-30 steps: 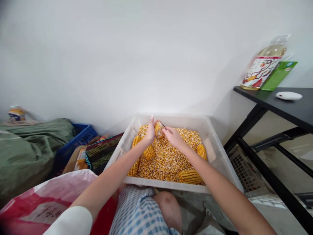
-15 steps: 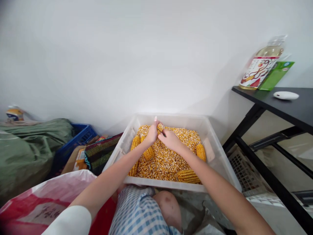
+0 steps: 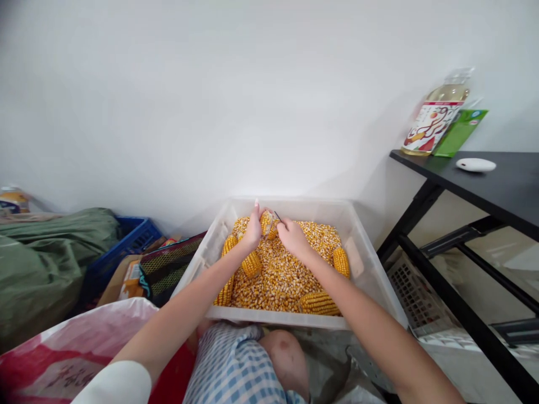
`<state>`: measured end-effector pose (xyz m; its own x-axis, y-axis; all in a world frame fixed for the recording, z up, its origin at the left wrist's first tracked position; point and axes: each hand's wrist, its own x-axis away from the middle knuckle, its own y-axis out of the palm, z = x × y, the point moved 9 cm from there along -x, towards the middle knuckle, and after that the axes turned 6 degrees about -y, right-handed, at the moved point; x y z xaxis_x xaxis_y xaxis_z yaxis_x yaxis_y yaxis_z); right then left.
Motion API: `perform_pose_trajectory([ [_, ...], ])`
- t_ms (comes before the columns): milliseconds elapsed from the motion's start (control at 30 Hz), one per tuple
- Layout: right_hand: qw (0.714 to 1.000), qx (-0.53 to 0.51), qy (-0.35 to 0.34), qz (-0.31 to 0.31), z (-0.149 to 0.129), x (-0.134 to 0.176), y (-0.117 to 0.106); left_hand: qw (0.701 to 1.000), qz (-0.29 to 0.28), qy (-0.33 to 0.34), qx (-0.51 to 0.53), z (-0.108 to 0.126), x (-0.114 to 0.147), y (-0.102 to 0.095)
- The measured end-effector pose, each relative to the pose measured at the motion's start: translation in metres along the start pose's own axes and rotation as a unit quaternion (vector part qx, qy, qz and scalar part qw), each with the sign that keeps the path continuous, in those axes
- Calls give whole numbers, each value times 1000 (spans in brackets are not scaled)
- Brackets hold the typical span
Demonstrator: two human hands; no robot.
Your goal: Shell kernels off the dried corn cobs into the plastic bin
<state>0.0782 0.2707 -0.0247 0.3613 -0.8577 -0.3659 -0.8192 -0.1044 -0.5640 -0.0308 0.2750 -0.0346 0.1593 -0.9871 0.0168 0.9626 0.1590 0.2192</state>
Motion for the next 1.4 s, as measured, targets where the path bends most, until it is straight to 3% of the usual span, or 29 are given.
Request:
perform_pose_trajectory([
  [233,995,-63,-70,-39,-18,5,2,998,-49,34,-6,4,2,7],
  [400,992,-46,-101,-61,-18,5,10,978,-17,138,-153,17,6,3],
  [600,996,-12,-72,-49,-11,4,14,958,20,153,-242,13,8,-2],
  [1067,998,34,-22,-42,-6,6,21,960,39,131,-246,-5,-5,-12],
  [1300,1000,-3,-14,-24,-1,6,21,957,46,154,-240,4,3,-8],
  [1400,998,-64,-8,-20,2,6,20,963,44,160,-212,9,5,-7],
])
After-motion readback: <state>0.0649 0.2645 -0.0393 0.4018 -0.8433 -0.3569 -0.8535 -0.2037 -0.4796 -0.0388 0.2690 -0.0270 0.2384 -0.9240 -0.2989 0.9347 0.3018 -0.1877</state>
